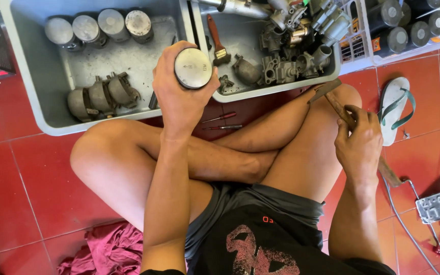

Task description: Cleaning and inspecting motorcycle engine components like pistons and cylinder heads using a brush, hammer, and other small tools.

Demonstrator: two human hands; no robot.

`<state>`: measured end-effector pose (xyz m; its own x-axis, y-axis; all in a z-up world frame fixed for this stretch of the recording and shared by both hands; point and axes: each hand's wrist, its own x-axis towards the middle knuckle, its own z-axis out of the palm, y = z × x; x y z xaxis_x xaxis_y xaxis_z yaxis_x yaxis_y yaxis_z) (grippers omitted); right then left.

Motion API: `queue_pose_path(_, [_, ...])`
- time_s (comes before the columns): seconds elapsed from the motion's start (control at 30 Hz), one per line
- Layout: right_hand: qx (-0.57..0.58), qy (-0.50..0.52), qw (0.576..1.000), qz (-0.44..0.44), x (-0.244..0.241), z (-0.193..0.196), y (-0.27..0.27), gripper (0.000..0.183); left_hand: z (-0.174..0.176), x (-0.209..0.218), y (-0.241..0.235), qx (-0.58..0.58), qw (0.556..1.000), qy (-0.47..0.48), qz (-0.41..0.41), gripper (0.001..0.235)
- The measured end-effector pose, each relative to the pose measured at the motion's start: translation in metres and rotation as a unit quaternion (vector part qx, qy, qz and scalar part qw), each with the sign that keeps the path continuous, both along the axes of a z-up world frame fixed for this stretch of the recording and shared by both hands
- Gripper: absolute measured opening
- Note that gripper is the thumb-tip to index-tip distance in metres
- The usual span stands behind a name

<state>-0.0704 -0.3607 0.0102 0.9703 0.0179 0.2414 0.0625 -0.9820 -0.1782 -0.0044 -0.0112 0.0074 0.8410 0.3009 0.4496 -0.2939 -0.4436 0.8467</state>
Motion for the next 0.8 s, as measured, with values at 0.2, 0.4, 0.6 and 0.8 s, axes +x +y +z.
queue_pose_path(0.2, [-0.021, 0.062, 0.997, -0.044, 0.006, 0.003, 0.004, 0.036, 0.002, 0.001, 0.005, -0.019, 1.000, 0.015, 0.002, 0.051])
queue_pose_path(0.4, [-0.070, -0.002, 0.997, 0.036, 0.025, 0.033, 0.051, 0.039, 0.008, -0.002, 0.024, -0.074, 0.997, -0.004, 0.027, 0.058])
queue_pose_path(0.6, [0.098, -0.004, 0.978, 0.187, 0.073, 0.030, 0.134, 0.035, 0.003, 0.003, 0.037, -0.143, 0.988, -0.031, 0.045, 0.054])
queue_pose_path(0.8, [0.027, 0.117, 0.959, 0.255, 0.192, -0.107, 0.167, 0.028, -0.011, 0.013, 0.033, -0.141, 0.989, -0.011, 0.032, 0.069])
